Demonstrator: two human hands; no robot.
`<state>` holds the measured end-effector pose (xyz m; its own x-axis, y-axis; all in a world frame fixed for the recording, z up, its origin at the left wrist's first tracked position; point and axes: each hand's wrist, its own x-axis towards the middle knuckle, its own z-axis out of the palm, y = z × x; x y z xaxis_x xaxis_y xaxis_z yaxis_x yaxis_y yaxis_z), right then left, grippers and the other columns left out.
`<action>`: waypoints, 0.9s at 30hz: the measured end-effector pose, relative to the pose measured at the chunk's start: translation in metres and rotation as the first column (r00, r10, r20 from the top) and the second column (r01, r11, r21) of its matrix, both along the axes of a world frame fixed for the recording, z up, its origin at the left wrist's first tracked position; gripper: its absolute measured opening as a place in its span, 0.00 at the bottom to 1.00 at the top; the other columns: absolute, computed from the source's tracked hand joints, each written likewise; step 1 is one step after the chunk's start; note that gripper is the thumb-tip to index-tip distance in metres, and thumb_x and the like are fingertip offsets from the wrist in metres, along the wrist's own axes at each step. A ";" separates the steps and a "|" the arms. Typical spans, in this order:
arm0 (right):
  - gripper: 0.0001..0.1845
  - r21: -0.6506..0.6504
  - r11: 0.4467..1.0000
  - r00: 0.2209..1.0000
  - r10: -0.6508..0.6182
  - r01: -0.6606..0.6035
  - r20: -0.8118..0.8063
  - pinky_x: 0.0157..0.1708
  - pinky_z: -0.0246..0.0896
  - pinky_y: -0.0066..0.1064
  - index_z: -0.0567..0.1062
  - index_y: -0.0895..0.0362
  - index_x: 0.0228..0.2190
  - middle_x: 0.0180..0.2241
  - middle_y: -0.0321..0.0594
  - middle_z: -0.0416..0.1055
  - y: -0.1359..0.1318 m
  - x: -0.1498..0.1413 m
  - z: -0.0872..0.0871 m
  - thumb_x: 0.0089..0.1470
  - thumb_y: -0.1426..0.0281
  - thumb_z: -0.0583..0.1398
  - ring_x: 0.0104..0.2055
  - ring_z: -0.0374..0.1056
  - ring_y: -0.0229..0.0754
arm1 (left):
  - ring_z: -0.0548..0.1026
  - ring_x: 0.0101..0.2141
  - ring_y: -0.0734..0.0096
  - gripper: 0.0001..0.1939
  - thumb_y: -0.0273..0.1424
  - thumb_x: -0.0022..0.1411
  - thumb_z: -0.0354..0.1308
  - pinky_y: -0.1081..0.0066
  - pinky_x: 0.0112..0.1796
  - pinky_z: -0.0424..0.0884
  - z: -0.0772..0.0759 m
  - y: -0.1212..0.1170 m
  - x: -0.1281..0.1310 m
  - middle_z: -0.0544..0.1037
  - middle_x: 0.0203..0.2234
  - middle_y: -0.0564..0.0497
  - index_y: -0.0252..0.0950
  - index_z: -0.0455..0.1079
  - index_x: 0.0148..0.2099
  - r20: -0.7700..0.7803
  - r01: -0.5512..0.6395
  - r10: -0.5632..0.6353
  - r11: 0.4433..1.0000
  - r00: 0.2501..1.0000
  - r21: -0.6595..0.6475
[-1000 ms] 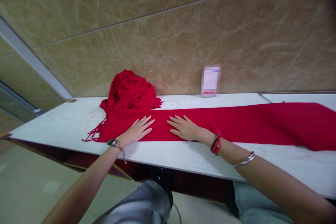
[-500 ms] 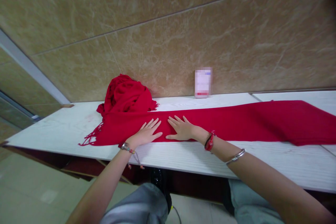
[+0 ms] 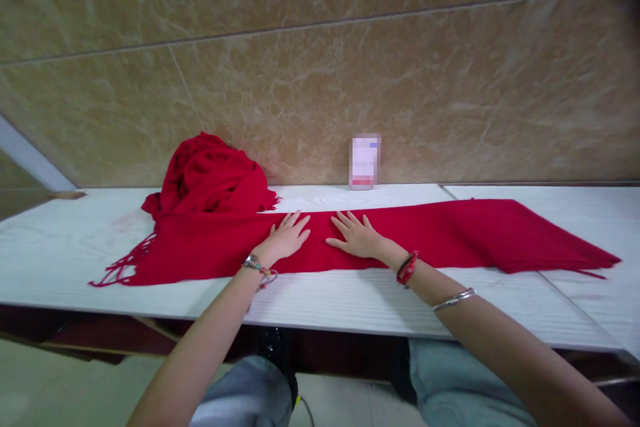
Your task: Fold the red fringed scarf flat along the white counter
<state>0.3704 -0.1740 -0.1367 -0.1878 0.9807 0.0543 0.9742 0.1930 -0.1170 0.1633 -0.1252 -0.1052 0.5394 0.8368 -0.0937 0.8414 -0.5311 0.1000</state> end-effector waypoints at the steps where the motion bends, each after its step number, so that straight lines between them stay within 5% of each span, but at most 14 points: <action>1: 0.42 0.010 1.000 1.000 0.004 -0.004 0.007 0.54 0.35 0.59 0.49 0.59 0.59 0.61 0.48 0.42 -0.001 0.000 0.000 0.52 0.45 0.38 0.62 0.36 0.56 | 0.39 0.60 0.54 0.26 0.42 0.63 0.34 0.43 0.52 0.43 -0.005 0.001 0.006 0.41 0.62 0.48 0.44 0.43 0.63 0.007 0.000 0.000 1.000 1.000 -0.007; 7: 0.39 0.002 1.000 0.998 0.025 -0.025 0.063 0.55 0.38 0.55 0.48 0.54 0.59 0.62 0.44 0.42 -0.008 0.027 0.000 0.53 0.45 0.39 0.62 0.37 0.54 | 0.40 0.60 0.54 0.28 0.46 0.62 0.36 0.43 0.53 0.40 -0.022 0.013 -0.001 0.43 0.62 0.51 0.47 0.44 0.62 0.053 0.009 -0.009 1.000 0.999 0.001; 16: 0.30 0.017 0.981 0.974 -0.191 0.191 0.124 0.53 0.43 0.55 0.50 0.54 0.58 0.61 0.47 0.44 -0.035 0.128 -0.009 0.58 0.55 0.40 0.62 0.39 0.51 | 0.44 0.60 0.54 0.25 0.39 0.62 0.41 0.45 0.53 0.42 -0.011 0.012 -0.002 0.47 0.61 0.50 0.47 0.49 0.61 0.075 -0.036 0.039 0.998 0.996 -0.042; 19: 0.34 0.040 0.969 0.968 -0.245 0.242 0.063 0.53 0.43 0.55 0.49 0.59 0.58 0.61 0.51 0.43 -0.036 0.115 -0.001 0.57 0.53 0.41 0.62 0.39 0.54 | 0.45 0.59 0.51 0.25 0.34 0.60 0.44 0.46 0.53 0.44 0.001 0.002 0.012 0.49 0.60 0.46 0.42 0.54 0.60 -0.008 -0.110 0.110 0.994 0.994 -0.012; 22: 0.38 0.075 0.987 0.989 -0.145 0.145 0.000 0.54 0.41 0.53 0.46 0.62 0.59 0.61 0.51 0.41 -0.036 0.073 0.008 0.56 0.50 0.41 0.62 0.35 0.54 | 0.45 0.59 0.51 0.25 0.34 0.59 0.45 0.47 0.54 0.44 0.008 -0.014 0.035 0.49 0.61 0.44 0.37 0.56 0.59 0.014 -0.052 0.051 0.996 0.999 0.074; 27: 0.40 0.036 0.998 0.999 0.041 -0.042 0.008 0.56 0.38 0.52 0.49 0.62 0.58 0.61 0.49 0.43 -0.047 0.027 0.008 0.54 0.47 0.40 0.62 0.37 0.53 | 0.40 0.60 0.49 0.29 0.44 0.61 0.38 0.41 0.52 0.44 -0.014 -0.033 0.064 0.43 0.62 0.46 0.40 0.46 0.62 0.084 0.006 -0.011 0.998 0.996 0.056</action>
